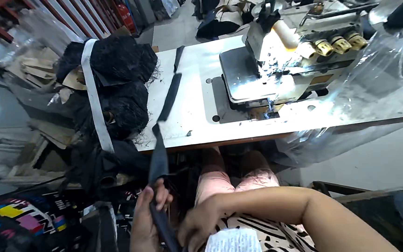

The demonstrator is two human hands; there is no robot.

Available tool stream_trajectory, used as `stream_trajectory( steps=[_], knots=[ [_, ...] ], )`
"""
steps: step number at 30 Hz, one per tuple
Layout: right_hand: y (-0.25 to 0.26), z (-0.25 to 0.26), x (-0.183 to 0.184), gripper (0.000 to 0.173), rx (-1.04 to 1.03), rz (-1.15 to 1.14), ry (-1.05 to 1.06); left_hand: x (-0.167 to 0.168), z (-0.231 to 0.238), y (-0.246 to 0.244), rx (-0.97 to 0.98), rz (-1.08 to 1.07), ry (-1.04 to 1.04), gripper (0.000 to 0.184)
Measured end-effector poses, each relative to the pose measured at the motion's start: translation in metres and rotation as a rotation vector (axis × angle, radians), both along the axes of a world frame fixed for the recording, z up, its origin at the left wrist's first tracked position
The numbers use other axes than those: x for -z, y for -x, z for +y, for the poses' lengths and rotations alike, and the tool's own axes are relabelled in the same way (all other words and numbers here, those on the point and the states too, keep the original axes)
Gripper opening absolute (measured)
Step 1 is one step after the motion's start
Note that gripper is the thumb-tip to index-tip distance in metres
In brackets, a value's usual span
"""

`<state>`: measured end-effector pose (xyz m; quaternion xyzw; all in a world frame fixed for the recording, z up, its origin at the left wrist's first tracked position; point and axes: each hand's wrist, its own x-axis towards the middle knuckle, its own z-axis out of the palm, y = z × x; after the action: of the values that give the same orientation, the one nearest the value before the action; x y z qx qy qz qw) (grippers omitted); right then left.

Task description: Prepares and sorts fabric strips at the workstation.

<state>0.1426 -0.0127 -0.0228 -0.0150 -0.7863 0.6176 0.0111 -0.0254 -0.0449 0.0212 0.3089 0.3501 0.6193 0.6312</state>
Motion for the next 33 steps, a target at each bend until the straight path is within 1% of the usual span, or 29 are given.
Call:
stream_trajectory(
  steps=[1,2,4,5,6,7,9,10,11,13,14,15,16,17,18,19,20,21,22,24,25,26,27,28,29,30,31,32,33],
  knots=[
    [0.000,0.014,0.002,0.029,0.096,0.067,0.146,-0.005,-0.008,0.006,0.065,0.063,-0.098,0.024],
    [-0.002,0.032,-0.010,0.038,0.223,0.112,0.331,-0.010,-0.017,0.015,0.178,0.172,-0.185,0.019],
    [-0.002,0.075,-0.040,0.050,0.497,0.255,0.662,-0.013,-0.030,0.037,0.495,0.337,-0.327,0.021],
    [-0.003,0.095,-0.050,0.057,0.603,0.371,0.777,-0.010,-0.032,0.048,0.649,0.413,-0.365,0.022],
    [-0.004,0.113,-0.060,0.060,0.702,0.481,0.863,-0.005,-0.034,0.056,0.740,0.489,-0.363,0.023],
    [-0.007,0.126,-0.073,0.058,0.802,0.567,0.940,0.000,-0.037,0.058,0.742,0.576,-0.310,0.021],
    [-0.010,0.137,-0.093,0.049,0.971,0.647,1.053,0.006,-0.042,0.057,0.651,0.807,-0.200,0.020],
    [-0.010,0.134,-0.096,0.044,1.008,0.633,1.041,0.007,-0.042,0.055,0.612,0.883,-0.176,0.019],
    [-0.008,0.126,-0.091,0.040,1.007,0.578,0.960,0.006,-0.041,0.054,0.586,0.933,-0.179,0.023],
    [-0.005,0.105,-0.062,0.035,0.873,0.388,0.681,-0.002,-0.042,0.047,0.484,0.979,-0.166,0.039],
    [-0.006,0.093,-0.043,0.039,0.754,0.257,0.529,-0.007,-0.043,0.041,0.399,0.990,-0.147,0.049],
    [-0.008,0.082,-0.025,0.046,0.612,0.107,0.423,-0.012,-0.043,0.036,0.315,0.993,-0.136,0.050],
    [-0.010,0.070,-0.010,0.054,0.481,-0.051,0.381,-0.016,-0.044,0.032,0.235,0.993,-0.142,0.045],
    [-0.011,0.060,0.002,0.063,0.374,-0.178,0.405,-0.020,-0.045,0.029,0.188,0.991,-0.161,0.039],
    [-0.011,0.052,0.012,0.071,0.301,-0.233,0.475,-0.023,-0.047,0.029,0.193,0.996,-0.187,0.040],
    [-0.012,0.048,0.016,0.077,0.273,-0.208,0.575,-0.023,-0.047,0.032,0.251,0.994,-0.227,0.043],
    [-0.010,0.049,0.013,0.080,0.307,-0.108,0.683,-0.021,-0.045,0.037,0.352,1.000,-0.280,0.045],
    [-0.008,0.057,0.002,0.077,0.387,0.022,0.798,-0.017,-0.043,0.043,0.464,1.022,-0.330,0.047],
    [-0.008,0.069,-0.011,0.070,0.497,0.165,0.938,-0.013,-0.041,0.047,0.557,1.059,-0.357,0.045],
    [-0.008,0.098,-0.038,0.061,0.828,0.405,1.122,-0.006,-0.040,0.051,0.602,1.135,-0.324,0.038],
    [-0.008,0.108,-0.049,0.055,1.022,0.469,1.122,-0.002,-0.041,0.052,0.559,1.122,-0.276,0.035],
    [-0.007,0.109,-0.057,0.048,1.159,0.502,1.015,0.004,-0.040,0.052,0.502,1.059,-0.229,0.039],
    [-0.006,0.102,-0.057,0.041,1.189,0.494,0.788,0.011,-0.037,0.051,0.440,0.953,-0.178,0.053],
    [-0.005,0.085,-0.053,0.037,1.116,0.446,0.516,0.017,-0.031,0.046,0.345,0.826,-0.115,0.071],
    [-0.005,0.060,-0.046,0.034,0.948,0.384,0.256,0.020,-0.023,0.039,0.249,0.701,-0.045,0.088],
    [-0.007,0.033,-0.039,0.029,0.706,0.300,0.071,0.022,-0.015,0.031,0.167,0.570,0.013,0.096],
    [-0.008,0.009,-0.034,0.025,0.447,0.159,-0.064,0.021,-0.007,0.024,0.124,0.435,0.044,0.094],
    [-0.007,-0.004,-0.025,0.023,0.201,0.036,-0.190,0.017,-0.003,0.017,0.088,0.348,0.056,0.085],
    [-0.004,-0.005,-0.015,0.024,0.036,-0.071,-0.267,0.013,-0.001,0.012,0.032,0.287,0.045,0.068]
  ],
)
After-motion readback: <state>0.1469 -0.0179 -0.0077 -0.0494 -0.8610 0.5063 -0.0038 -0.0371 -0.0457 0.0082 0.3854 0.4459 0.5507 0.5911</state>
